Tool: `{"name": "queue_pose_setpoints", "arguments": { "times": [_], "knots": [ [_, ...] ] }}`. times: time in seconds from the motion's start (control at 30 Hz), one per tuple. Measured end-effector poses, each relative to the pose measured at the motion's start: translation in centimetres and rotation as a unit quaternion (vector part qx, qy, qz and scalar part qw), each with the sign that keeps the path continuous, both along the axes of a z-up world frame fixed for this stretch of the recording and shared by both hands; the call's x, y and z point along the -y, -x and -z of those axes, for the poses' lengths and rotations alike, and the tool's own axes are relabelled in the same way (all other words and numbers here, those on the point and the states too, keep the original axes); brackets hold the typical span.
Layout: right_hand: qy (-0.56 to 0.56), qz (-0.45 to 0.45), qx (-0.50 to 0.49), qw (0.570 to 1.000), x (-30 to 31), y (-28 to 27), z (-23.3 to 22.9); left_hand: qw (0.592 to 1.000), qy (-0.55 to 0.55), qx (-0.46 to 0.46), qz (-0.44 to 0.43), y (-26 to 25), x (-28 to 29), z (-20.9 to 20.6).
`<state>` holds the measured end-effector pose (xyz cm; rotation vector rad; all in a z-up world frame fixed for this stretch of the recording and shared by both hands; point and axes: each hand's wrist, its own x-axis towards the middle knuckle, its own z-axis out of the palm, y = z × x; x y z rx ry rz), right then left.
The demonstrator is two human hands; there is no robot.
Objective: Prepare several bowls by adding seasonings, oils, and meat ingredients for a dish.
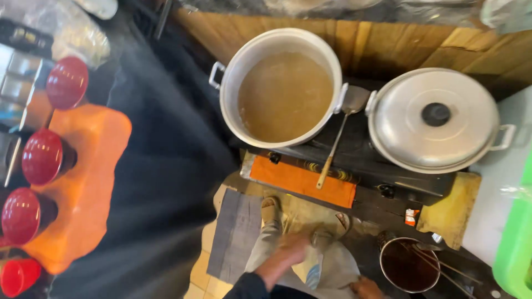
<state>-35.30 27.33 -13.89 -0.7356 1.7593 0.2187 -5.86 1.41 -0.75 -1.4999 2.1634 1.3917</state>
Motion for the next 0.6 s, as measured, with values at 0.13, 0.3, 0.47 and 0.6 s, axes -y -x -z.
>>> {"name": "queue_pose_setpoints", "arguments": {
  "times": [0.13,0.3,0.47,0.6],
  "knots": [
    [-0.04,-0.037,-0.023,0.998,12.8,-2.6,3.5,0.965,-0.15,0.078,0.199,-16.0,-15.6,15.5],
    [0.177,-0.047,0.098,0.978,21.7,-12.8,7.0,0.971,-0.201,0.059,0.117,-24.0,-31.7,15.8],
    [0.179,-0.187,0.16,0.953,30.2,-23.9,12.0,0.971,-0.204,0.092,-0.08,-24.7,-33.0,16.2],
    [0.073,-0.36,0.136,0.92,29.6,-26.2,20.3,0.944,-0.198,0.103,-0.244,-28.1,-23.8,15.5]
  ]
}}
